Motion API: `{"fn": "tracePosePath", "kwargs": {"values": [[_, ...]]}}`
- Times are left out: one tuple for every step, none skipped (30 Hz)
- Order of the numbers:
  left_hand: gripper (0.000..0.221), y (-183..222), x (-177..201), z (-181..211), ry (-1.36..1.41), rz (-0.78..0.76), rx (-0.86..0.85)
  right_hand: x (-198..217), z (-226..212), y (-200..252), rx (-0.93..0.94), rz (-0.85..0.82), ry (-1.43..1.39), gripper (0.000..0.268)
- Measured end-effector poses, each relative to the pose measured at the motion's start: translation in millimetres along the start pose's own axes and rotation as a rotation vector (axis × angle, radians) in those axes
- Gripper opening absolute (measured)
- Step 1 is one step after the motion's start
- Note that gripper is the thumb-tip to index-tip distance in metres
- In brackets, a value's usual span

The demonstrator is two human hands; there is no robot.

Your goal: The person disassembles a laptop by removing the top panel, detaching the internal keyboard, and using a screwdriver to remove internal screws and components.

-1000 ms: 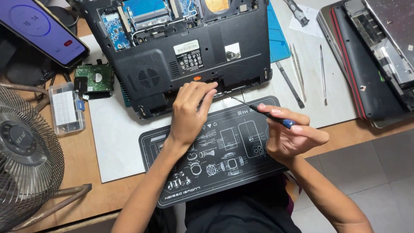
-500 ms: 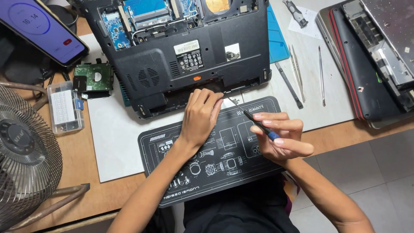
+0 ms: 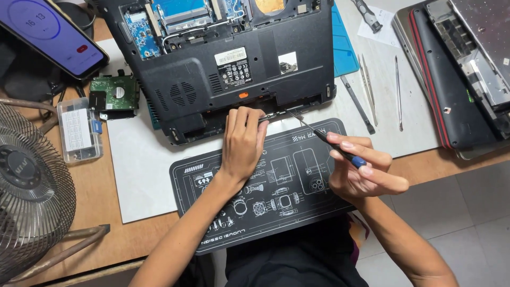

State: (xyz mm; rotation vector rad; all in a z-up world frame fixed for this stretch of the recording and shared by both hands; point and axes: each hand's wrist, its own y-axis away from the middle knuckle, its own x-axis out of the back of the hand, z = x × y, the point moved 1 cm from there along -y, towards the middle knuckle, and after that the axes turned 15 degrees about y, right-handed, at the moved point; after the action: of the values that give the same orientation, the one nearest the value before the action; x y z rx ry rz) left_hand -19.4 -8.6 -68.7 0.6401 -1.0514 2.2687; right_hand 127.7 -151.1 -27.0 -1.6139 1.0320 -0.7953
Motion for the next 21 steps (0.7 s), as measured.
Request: {"fn": "tracePosePath", "kwargs": {"values": [[0.008,1.1,-0.2,-1.9,-0.018,0.006,-0.003,0.6,-2.3,-1.2,0.002,-0.03,-0.008,0.041],[0.009,2.2,-0.5,-3.7,-0.035,0.013,-0.006,1.4,-4.4,-2.5,0.004,-0.061,-0.016,0.04],[0.009,2.4,0.5,-3.9,-0.035,0.012,-0.006,0.3,-8.0,-2.8,0.003,-0.06,-0.015,0.04],[0.009,2.7,1.6,-4.2,-0.043,0.016,-0.006,-0.9,-11.5,-3.0,-0.003,-0.076,-0.016,0.039],[0.01,4.1,2.9,-4.1,-0.051,0.019,-0.003,-1.9,-15.7,-2.9,-0.012,-0.094,-0.018,0.038],[0.01,4.7,4.0,-3.7,-0.051,0.017,-0.001,-2.1,-15.0,-0.5,-0.015,-0.096,-0.018,0.038],[0.011,4.8,5.7,-3.6,-0.055,0.034,-0.012,-3.1,-13.7,1.5,-0.009,-0.087,-0.024,0.039],[0.011,5.0,7.8,-3.7,-0.059,0.051,-0.023,-4.3,-12.6,3.5,-0.003,-0.079,-0.03,0.039],[0.011,6.3,10.9,-3.6,-0.062,0.054,-0.017,-4.8,-12.4,2.7,-0.005,-0.082,-0.036,0.039],[0.011,7.6,13.9,-3.2,-0.108,0.057,-0.031,-5.4,-12.4,1.9,0.007,-0.096,-0.043,0.04],[0.011,8.7,17.0,-2.9,-0.154,0.058,-0.047,-6.0,-12.5,1.2,0.019,-0.109,-0.048,0.04],[0.011,11.1,20.7,-2.7,-0.156,0.06,-0.042,-7.2,-15.2,4.5,0.018,-0.111,-0.053,0.04],[0.009,12.7,24.2,-2.5,-0.187,0.056,-0.055,-8.2,-18.1,7.7,0.003,-0.127,-0.097,0.041],[0.007,14.3,27.7,-2.2,-0.219,0.052,-0.067,-9.1,-20.9,10.8,-0.012,-0.142,-0.141,0.042],[0.007,15.4,29.4,-3.8,-0.218,0.052,-0.067,-8.8,-21.8,15.9,-0.012,-0.142,-0.14,0.042],[0.007,16.8,31.5,-5.4,-0.23,0.057,-0.071,-9.0,-22.8,21.0,-0.031,-0.159,-0.18,0.044],[0.007,19.1,34.5,-7.0,-0.247,0.065,-0.07,-10.0,-23.8,26.1,-0.05,-0.176,-0.227,0.046],[0.007,20.0,36.1,-8.6,-0.251,0.068,-0.066,-14.3,-26.9,23.4,-0.049,-0.178,-0.233,0.046],[0.006,21.2,37.5,-9.9,-0.214,0.07,-0.066,-18.6,-29.9,20.5,-0.059,-0.191,-0.219,0.04],[0.005,22.4,39.2,-11.2,-0.177,0.073,-0.065,-22.9,-33.0,17.6,-0.069,-0.205,-0.205,0.035],[0.005,23.2,39.1,-12.2,-0.18,0.076,-0.064,-22.8,-32.0,19.4,-0.067,-0.206,-0.208,0.035]]}}
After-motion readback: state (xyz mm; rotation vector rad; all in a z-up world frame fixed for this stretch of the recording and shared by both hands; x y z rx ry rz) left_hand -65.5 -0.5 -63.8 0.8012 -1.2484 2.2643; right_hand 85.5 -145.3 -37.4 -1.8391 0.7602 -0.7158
